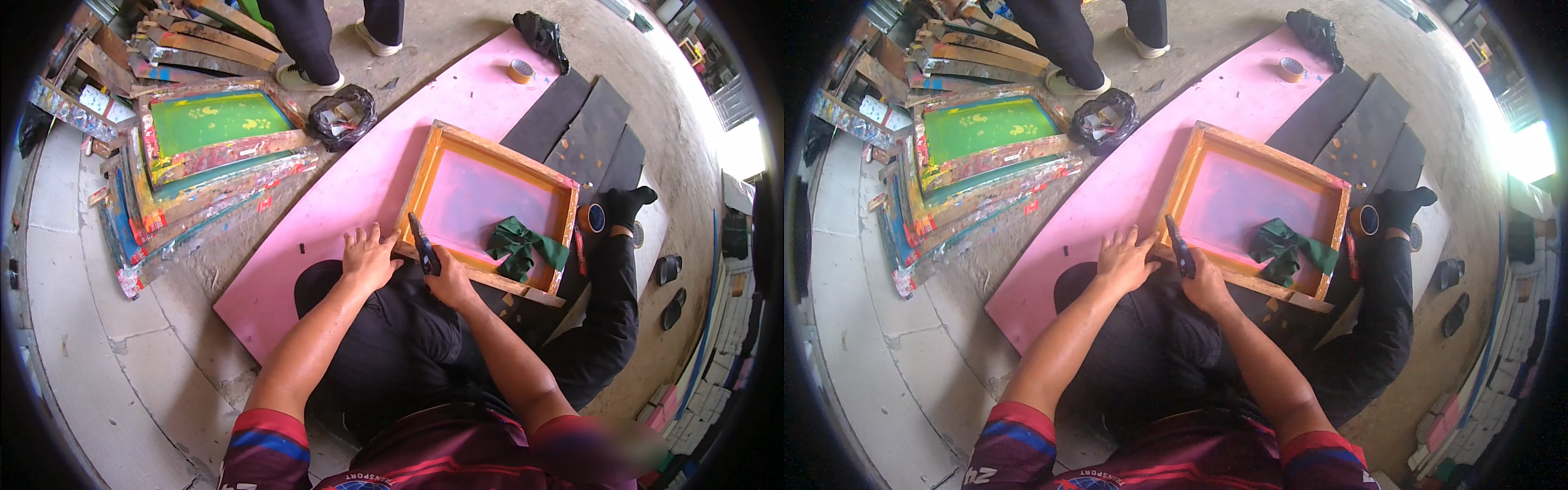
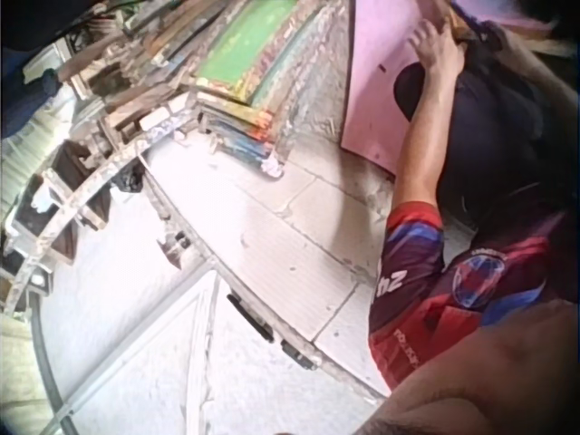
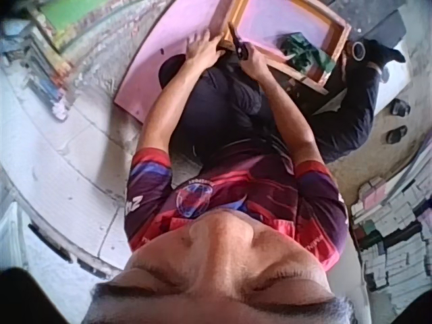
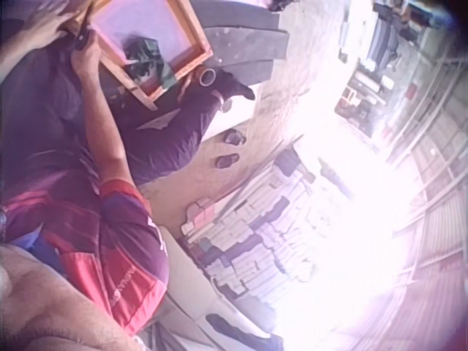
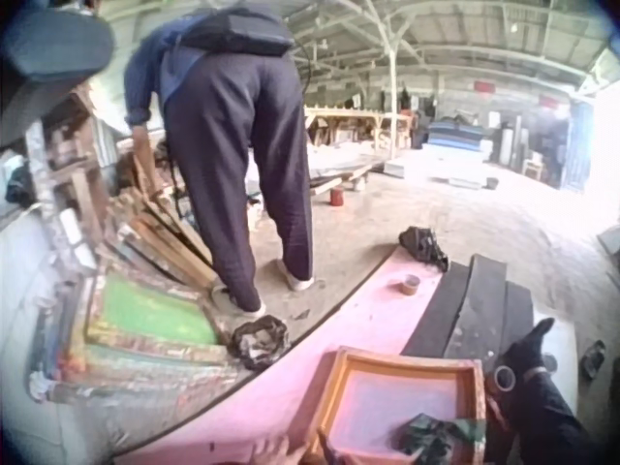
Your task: The person sits on the floor and uses pliers to remove staples from the wooden frame of a screen printing screen. They then use a knife to scrape the edges of the frame and remove old material. The person handles multiple frames, placing some aside and continuing to work on others.
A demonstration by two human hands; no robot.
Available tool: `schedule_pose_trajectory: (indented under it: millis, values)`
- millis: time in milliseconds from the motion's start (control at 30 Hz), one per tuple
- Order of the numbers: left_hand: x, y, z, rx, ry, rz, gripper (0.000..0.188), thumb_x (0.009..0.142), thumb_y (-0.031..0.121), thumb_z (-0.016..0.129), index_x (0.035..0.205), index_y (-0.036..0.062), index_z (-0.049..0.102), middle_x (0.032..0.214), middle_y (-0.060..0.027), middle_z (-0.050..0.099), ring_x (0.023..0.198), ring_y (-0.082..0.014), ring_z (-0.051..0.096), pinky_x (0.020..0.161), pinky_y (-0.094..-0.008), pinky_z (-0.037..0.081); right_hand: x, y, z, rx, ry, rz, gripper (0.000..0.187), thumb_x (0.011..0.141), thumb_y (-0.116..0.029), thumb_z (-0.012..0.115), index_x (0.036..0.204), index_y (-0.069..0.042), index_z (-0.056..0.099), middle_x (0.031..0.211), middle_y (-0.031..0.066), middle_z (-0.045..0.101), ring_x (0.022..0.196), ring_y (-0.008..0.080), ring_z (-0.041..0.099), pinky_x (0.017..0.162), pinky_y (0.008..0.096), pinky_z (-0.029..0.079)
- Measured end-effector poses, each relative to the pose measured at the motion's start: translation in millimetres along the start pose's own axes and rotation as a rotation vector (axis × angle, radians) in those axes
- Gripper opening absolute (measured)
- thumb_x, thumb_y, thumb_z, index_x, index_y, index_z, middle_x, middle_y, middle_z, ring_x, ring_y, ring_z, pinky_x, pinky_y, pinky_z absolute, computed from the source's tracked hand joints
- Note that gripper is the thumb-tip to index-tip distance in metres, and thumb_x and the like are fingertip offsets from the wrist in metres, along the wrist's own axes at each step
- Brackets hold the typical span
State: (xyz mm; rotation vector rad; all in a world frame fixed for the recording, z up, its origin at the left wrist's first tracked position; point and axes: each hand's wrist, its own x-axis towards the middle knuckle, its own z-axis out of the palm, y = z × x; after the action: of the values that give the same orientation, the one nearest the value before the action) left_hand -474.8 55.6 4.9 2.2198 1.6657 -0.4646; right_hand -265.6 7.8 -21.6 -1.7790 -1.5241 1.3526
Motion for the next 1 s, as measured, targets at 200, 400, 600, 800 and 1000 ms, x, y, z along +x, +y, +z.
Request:
schedule_pose_trajectory:
  millis: [200,400,600,800,1000]
  values:
    - [-7,-2,0,-0.032,0.022,-0.02,0.07,0.1,0.057,0.07,0.16,0.0226,0.056,0.166,-0.0177,0.05,0.15,-0.0426,0.05,0.123,-0.0608,0.036,-2,-2,13,-0.118,0.027,-0.087,0.071,0.083,0.0,0.07,0.152,-0.002,0.052,0.133,0.0319,0.069,0.131,0.0502,0.062,0.108,0.0527,0.051]
    - [-7,-8,2,-0.133,-0.013,-0.027,0.065,0.098,0.054,0.074,0.145,0.0102,0.067,0.138,-0.016,0.071,0.133,-0.0382,0.064,0.113,-0.0587,0.044,1,-2,19,-0.202,0.012,-0.156,0.08,0.085,0.004,0.066,0.161,-0.007,0.046,0.137,0.0323,0.067,0.13,0.0533,0.061,0.113,0.0536,0.049]
    - [-4,-13,14,-0.149,0.028,0.001,0.058,0.096,0.05,0.077,0.136,0.0082,0.071,0.117,-0.0171,0.08,0.116,-0.0381,0.073,0.107,-0.0576,0.049,0,-24,25,-0.261,0.073,-0.191,0.087,0.089,0.009,0.056,0.168,-0.024,0.042,0.11,0.0334,0.068,0.106,0.0531,0.069,0.096,0.0605,0.055]
    - [2,-12,7,-0.14,-0.099,-0.012,0.058,0.095,0.049,0.079,0.137,0.0092,0.071,0.122,-0.0133,0.08,0.123,-0.0342,0.071,0.109,-0.0536,0.048,-4,-39,27,-0.432,0.056,-0.161,0.09,0.088,0.009,0.06,0.168,-0.026,0.043,0.107,0.0319,0.07,0.102,0.0521,0.071,0.094,0.0598,0.056]
    - [-1,-11,15,-0.185,-0.026,-0.024,0.047,0.093,0.047,0.08,0.116,0.0066,0.08,0.119,-0.0152,0.08,0.123,-0.0341,0.072,0.109,-0.053,0.048,-1,-64,17,-0.461,0.001,-0.076,0.087,0.088,0.007,0.058,0.167,-0.025,0.044,0.111,0.0332,0.071,0.104,0.0524,0.072,0.094,0.0593,0.057]
